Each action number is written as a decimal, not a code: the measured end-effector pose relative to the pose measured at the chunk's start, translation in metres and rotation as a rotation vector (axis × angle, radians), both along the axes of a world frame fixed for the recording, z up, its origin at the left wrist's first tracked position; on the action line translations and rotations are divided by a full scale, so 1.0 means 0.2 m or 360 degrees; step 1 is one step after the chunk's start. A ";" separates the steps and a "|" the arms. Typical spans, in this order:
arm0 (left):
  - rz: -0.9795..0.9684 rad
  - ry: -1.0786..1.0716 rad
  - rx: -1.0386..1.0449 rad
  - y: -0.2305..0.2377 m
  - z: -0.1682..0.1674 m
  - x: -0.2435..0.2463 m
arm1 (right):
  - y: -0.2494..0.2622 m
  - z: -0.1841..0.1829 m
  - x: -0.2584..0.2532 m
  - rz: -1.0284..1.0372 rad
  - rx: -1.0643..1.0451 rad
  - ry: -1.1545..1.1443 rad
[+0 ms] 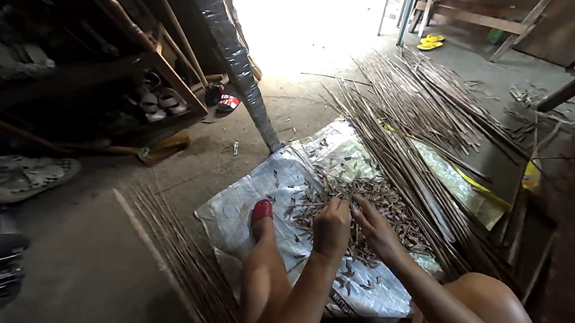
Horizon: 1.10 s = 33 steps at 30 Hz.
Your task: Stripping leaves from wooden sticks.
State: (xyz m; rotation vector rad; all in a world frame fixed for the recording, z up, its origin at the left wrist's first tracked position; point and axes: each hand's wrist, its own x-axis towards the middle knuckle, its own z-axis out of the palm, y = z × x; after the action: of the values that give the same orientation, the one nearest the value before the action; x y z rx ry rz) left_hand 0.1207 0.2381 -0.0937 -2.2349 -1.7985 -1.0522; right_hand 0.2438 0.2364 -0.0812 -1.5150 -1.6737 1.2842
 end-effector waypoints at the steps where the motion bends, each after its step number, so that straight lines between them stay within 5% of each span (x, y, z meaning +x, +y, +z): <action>1: -0.0005 0.0002 0.0017 0.00 0.00 0.00 | 0.00 -0.01 0.00 -0.0007 -0.0007 0.0054; 27: -0.0096 -0.0130 0.0270 -0.03 0.01 -0.01 | 0.06 -0.03 0.05 -0.0204 0.0149 0.0302; 33: -0.0102 -0.0217 0.0256 -0.02 0.01 -0.01 | 0.11 0.00 0.10 -0.0545 -0.0177 0.0614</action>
State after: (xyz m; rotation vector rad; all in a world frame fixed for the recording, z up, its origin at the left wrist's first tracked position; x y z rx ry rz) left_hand 0.1185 0.2331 -0.0915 -2.1869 -1.6327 -1.3406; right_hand 0.2644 0.2594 -0.0810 -1.4273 -1.0660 1.3874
